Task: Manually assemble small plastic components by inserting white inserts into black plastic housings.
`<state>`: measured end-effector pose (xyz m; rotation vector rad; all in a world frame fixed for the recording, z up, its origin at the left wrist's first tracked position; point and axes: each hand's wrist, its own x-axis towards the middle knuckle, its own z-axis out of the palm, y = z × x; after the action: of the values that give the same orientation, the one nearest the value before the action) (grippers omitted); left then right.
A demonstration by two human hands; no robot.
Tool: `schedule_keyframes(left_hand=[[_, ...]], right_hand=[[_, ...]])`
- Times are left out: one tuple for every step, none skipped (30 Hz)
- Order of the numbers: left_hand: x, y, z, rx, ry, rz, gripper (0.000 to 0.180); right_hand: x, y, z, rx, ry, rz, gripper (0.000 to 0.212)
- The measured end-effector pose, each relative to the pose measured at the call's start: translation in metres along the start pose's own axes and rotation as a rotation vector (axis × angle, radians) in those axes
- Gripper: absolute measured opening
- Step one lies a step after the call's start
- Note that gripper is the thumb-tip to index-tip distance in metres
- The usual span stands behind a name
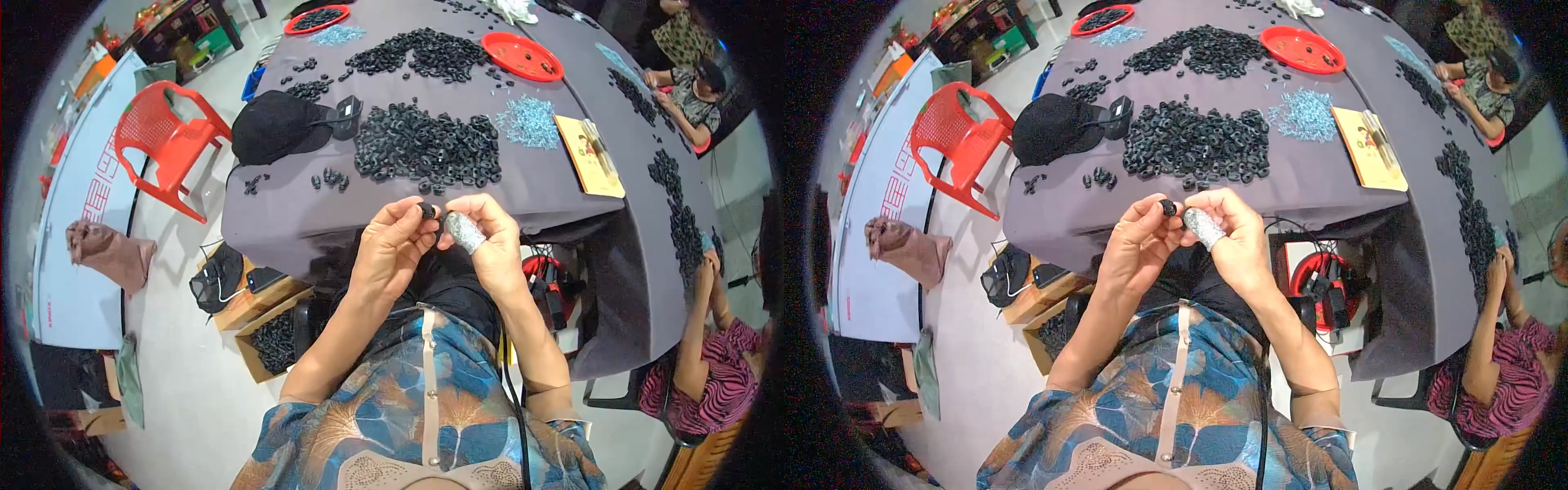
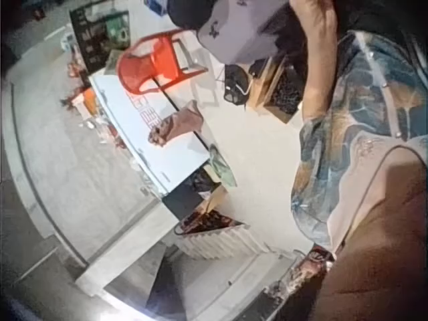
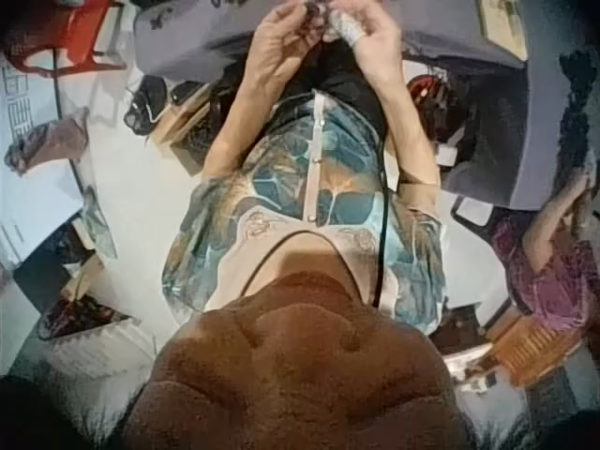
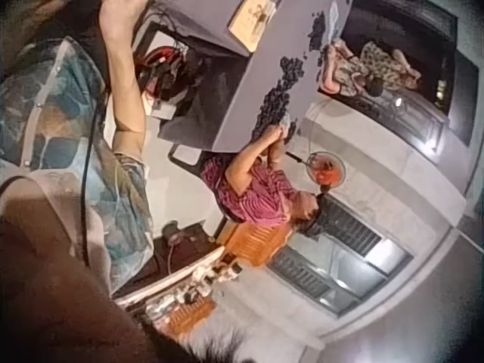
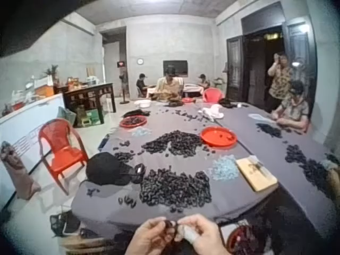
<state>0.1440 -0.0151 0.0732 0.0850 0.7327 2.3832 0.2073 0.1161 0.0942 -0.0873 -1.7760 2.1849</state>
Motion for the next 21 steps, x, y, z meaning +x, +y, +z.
schedule_keyframes(left_hand=[[0.001, -0.003, 0.000, 0.011, -0.004, 0.021, 0.015], [0.003, -0.007, -0.001, 0.017, -0.004, 0.007, 0.015], [0.005, -0.010, -0.003, 0.043, 0.002, 0.021, 0.015], [0.005, -0.013, -0.005, 0.069, 0.011, 0.035, 0.016], [0.007, -0.014, -0.007, 0.073, 0.016, 0.022, 0.016], [0.008, -0.015, -0.009, 0.088, 0.004, 0.041, 0.015], [0.009, -0.015, -0.010, 0.100, -0.011, 0.060, 0.015], [0.010, -0.016, -0.010, 0.113, 0.015, 0.072, 0.014], [0.011, -0.017, -0.011, 0.112, 0.017, 0.068, 0.014], [0.011, -0.018, -0.013, 0.121, 0.021, 0.084, 0.014], [0.011, -0.018, -0.015, 0.130, 0.025, 0.102, 0.014], [0.011, -0.018, -0.018, 0.127, 0.029, 0.106, 0.014], [0.012, -0.018, -0.019, 0.115, 0.028, 0.096, 0.014], [0.012, -0.018, -0.019, 0.103, 0.027, 0.088, 0.014], [0.012, -0.019, -0.017, 0.097, 0.028, 0.094, 0.014], [0.011, -0.018, -0.014, 0.086, 0.038, 0.082, 0.013], [0.010, -0.017, -0.013, 0.075, 0.048, 0.071, 0.012], [0.010, -0.018, -0.014, 0.066, 0.050, 0.073, 0.012], [0.009, -0.018, -0.014, 0.060, 0.053, 0.079, 0.012], [0.009, -0.018, -0.014, 0.076, 0.042, 0.093, 0.013], [0.010, -0.019, -0.014, 0.093, 0.031, 0.108, 0.013]], right_hand=[[-0.001, 0.002, -0.003, 0.005, 0.014, 0.001, 0.015], [-0.001, 0.003, -0.005, 0.001, 0.017, -0.016, 0.016], [0.000, 0.006, -0.008, -0.003, 0.019, -0.032, 0.016], [0.000, 0.007, -0.008, 0.002, 0.031, -0.025, 0.016], [0.000, 0.007, -0.007, 0.013, 0.019, -0.019, 0.017], [0.000, 0.008, -0.006, 0.024, 0.005, -0.014, 0.017], [0.002, 0.010, -0.007, 0.010, 0.005, -0.008, 0.017], [0.002, 0.011, -0.007, 0.010, 0.011, -0.003, 0.017], [0.001, 0.012, -0.006, -0.017, 0.031, 0.000, 0.017], [0.001, 0.013, -0.005, -0.043, 0.045, 0.002, 0.017], [0.001, 0.015, -0.004, -0.044, 0.041, 0.005, 0.017], [0.001, 0.017, -0.002, -0.023, 0.053, 0.015, 0.016], [0.002, 0.018, -0.002, -0.005, 0.065, 0.024, 0.016], [0.001, 0.018, -0.001, -0.010, 0.058, 0.025, 0.016], [0.001, 0.018, -0.002, 0.032, 0.068, 0.015, 0.015], [0.001, 0.018, -0.001, 0.077, 0.075, 0.006, 0.015], [0.002, 0.020, -0.002, 0.049, 0.076, 0.003, 0.015], [0.002, 0.022, -0.001, 0.046, 0.067, 0.004, 0.015], [0.002, 0.024, -0.001, 0.020, 0.087, 0.002, 0.015], [0.002, 0.026, -0.001, -0.005, 0.108, -0.001, 0.014], [0.002, 0.028, -0.001, -0.009, 0.102, 0.002, 0.014]])
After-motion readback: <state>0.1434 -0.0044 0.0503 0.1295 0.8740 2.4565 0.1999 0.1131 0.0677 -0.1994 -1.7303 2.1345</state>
